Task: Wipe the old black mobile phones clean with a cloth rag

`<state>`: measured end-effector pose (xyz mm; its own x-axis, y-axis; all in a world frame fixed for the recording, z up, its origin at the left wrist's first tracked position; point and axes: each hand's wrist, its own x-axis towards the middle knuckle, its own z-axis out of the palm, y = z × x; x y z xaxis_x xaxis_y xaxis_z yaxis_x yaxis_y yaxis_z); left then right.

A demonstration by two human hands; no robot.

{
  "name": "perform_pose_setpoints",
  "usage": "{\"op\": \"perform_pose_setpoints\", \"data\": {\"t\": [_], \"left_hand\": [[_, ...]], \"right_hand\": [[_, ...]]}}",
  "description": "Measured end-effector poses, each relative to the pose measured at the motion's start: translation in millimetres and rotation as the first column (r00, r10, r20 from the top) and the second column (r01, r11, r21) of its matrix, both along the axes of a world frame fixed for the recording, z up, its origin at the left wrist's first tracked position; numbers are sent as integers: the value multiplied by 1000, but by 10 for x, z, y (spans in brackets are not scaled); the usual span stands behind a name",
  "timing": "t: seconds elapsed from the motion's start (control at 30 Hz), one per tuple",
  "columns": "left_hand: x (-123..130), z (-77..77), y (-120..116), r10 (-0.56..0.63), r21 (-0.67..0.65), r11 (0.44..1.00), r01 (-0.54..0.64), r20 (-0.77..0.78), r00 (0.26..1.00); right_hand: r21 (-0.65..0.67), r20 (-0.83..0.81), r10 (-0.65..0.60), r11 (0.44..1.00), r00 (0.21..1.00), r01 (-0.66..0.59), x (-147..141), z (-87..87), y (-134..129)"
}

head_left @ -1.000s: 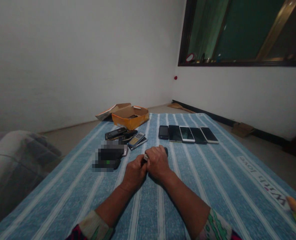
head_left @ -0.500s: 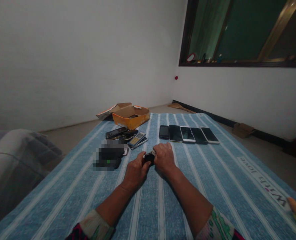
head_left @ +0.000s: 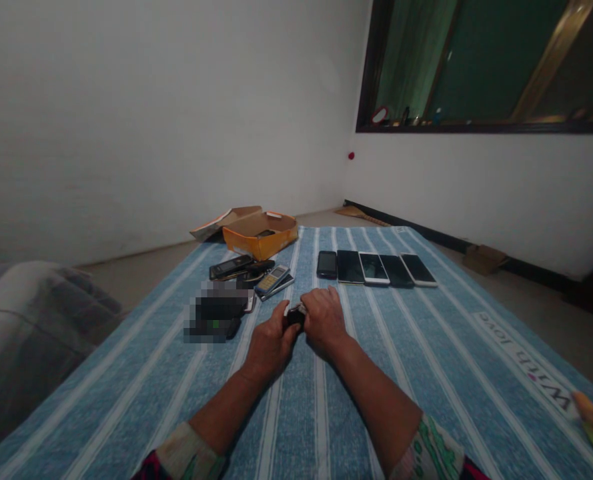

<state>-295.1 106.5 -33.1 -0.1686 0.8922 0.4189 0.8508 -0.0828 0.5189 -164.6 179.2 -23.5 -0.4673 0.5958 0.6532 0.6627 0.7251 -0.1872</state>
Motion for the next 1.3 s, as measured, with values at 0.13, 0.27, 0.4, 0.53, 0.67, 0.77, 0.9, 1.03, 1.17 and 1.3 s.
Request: {"op": "perform_pose_setpoints", "data": {"t": [0.13,0.27,0.4,0.53,0.67,0.77,0.9,1.03,1.17,1.3], "left_hand": [[-2,-13,16,8,14,1000,-8,-23,1000],[-3,-20,14,7,16,1000,-7,-18,1000],[-5,-22,4,-14,13,1000,14,9,1000],[-4,-9,-2,-10,3,1000,10,23,1000],[5,4,8,5,-7,1000,-5,9,1000],[6,-1,14,9,-6,1000,-9,11,1000],[-5,-12,13,0,11,1000,0,20,1000],[-12,-11,13,1,2,1000,-1,32,999],[-12,-16,22,25,-7,1000,-25,18,1000],[-16,-25,26,33,-3,999,-33,9,999]], "right_hand": [[-32,-36,-77,997,996,76,97,-26,143],[-19,-10,-76,997,997,76,38,-56,86],[45,9,46,998,999,-47,-89,-55,-89],[44,6,60,997,998,-60,-87,-29,-87],[-10,-33,-65,998,997,64,37,-39,96],[-25,-58,-93,995,994,92,64,-63,138],[11,-7,18,1000,1000,-18,-37,-64,-19],[13,25,85,996,996,-86,-97,-42,-99],[-28,-43,-10,1000,999,9,3,-63,80],[-95,-136,-90,992,987,78,87,-102,220]]}}
